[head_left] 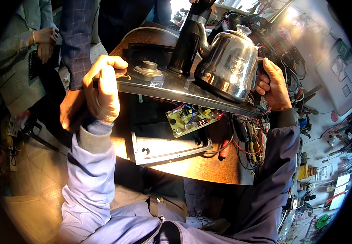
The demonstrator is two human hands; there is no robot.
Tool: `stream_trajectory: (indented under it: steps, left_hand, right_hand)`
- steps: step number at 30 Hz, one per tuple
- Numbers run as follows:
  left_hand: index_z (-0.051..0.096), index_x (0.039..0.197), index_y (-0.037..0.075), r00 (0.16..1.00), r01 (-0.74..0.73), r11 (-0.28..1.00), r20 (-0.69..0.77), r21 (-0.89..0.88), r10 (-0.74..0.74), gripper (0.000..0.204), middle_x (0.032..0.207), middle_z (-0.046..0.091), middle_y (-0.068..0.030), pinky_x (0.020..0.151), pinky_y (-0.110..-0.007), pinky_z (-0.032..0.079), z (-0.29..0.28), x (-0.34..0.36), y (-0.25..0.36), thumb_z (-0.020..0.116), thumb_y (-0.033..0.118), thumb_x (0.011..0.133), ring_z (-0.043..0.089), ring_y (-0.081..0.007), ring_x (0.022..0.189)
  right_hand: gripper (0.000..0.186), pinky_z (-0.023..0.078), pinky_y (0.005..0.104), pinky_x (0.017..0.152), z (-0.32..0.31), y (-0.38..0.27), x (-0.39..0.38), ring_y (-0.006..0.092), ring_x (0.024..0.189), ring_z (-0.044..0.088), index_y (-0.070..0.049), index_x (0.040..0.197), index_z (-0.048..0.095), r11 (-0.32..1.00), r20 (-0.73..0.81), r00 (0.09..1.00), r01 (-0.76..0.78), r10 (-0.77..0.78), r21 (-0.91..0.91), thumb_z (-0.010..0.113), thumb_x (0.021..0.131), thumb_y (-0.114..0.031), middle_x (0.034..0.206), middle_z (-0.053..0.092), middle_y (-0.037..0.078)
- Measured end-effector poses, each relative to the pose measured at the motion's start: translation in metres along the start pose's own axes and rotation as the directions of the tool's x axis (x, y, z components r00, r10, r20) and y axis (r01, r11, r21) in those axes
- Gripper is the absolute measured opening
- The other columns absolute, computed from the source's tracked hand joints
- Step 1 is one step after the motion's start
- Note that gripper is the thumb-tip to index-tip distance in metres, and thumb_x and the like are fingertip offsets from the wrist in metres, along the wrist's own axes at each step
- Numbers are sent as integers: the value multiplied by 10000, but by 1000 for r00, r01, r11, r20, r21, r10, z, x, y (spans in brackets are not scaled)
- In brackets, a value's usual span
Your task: The person disassembles an induction cooktop, removes the control panel, and uses a test pen to check the circuit board. They inspect the board and wires while seated on the floor in a cluttered workshop.
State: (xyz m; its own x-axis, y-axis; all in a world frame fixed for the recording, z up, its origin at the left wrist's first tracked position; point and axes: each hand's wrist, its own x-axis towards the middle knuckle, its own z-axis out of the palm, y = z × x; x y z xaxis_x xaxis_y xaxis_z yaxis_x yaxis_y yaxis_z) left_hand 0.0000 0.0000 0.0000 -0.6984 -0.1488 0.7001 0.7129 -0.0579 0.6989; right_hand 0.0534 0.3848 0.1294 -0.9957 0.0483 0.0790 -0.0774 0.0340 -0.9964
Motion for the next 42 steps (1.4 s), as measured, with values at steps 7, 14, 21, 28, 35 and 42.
stream_trajectory:
  steps: [7, 14, 21, 28, 35, 42]
  left_hand:
    - [606, 876, -20, 999, -28, 998, 27, 57, 26, 373, 843, 632, -73, 756, -296, 465, 2, -2, 6, 455, 311, 961, 576, -150, 779]
    - [604, 884, -36, 1000, -29, 999, 14, 28, 28, 455, 874, 643, -86, 763, -291, 485, 5, 2, 2, 415, 363, 997, 601, -154, 777]
    - [609, 900, -36, 1000, 8, 999, -3, 38, -8, 521, 896, 651, -94, 782, -298, 496, 3, -1, 0, 368, 413, 1006, 611, -162, 792]
    - [610, 891, -32, 1000, -7, 996, 10, 92, 6, 499, 902, 655, -94, 788, -294, 492, 3, -1, 3, 343, 374, 1007, 610, -161, 813]
    - [604, 885, -31, 1000, 24, 998, -14, 66, -23, 489, 924, 662, -101, 805, -293, 487, 1, -4, -2, 333, 357, 1006, 612, -168, 834]
    - [610, 941, -36, 995, 96, 990, 10, 108, -98, 588, 989, 668, -126, 899, -340, 476, -3, 3, -2, 291, 456, 993, 633, -217, 920]
  right_hand:
    - [297, 470, 266, 459, 2, 14, -10, 68, 477, 406, -82, 918, 542, 976, -43, 999, -26, 17, -217, 588, 989, -366, 633, 411, -33]
    - [331, 481, 269, 481, 2, 3, -6, 83, 487, 446, -93, 895, 517, 963, -71, 997, 1, -21, -269, 596, 975, -404, 652, 449, -13]
    - [376, 492, 279, 501, -6, 8, -2, 107, 505, 516, -57, 874, 556, 952, -66, 991, 91, -116, -294, 587, 979, -416, 660, 542, 30]
    - [546, 496, 262, 566, -14, 10, -5, 127, 618, 603, 6, 1092, 639, 978, -208, 966, 118, -153, -172, 518, 986, -515, 786, 647, 53]
    - [311, 509, 247, 616, -35, 32, -72, 130, 640, 595, 26, 1032, 632, 867, -691, 528, 358, -494, -346, 582, 992, -278, 799, 632, 62]
    - [136, 401, 200, 520, 12, 111, -123, 61, 592, 500, -23, 897, 629, 889, -625, 654, 175, -426, -423, 596, 967, -135, 717, 567, -2]
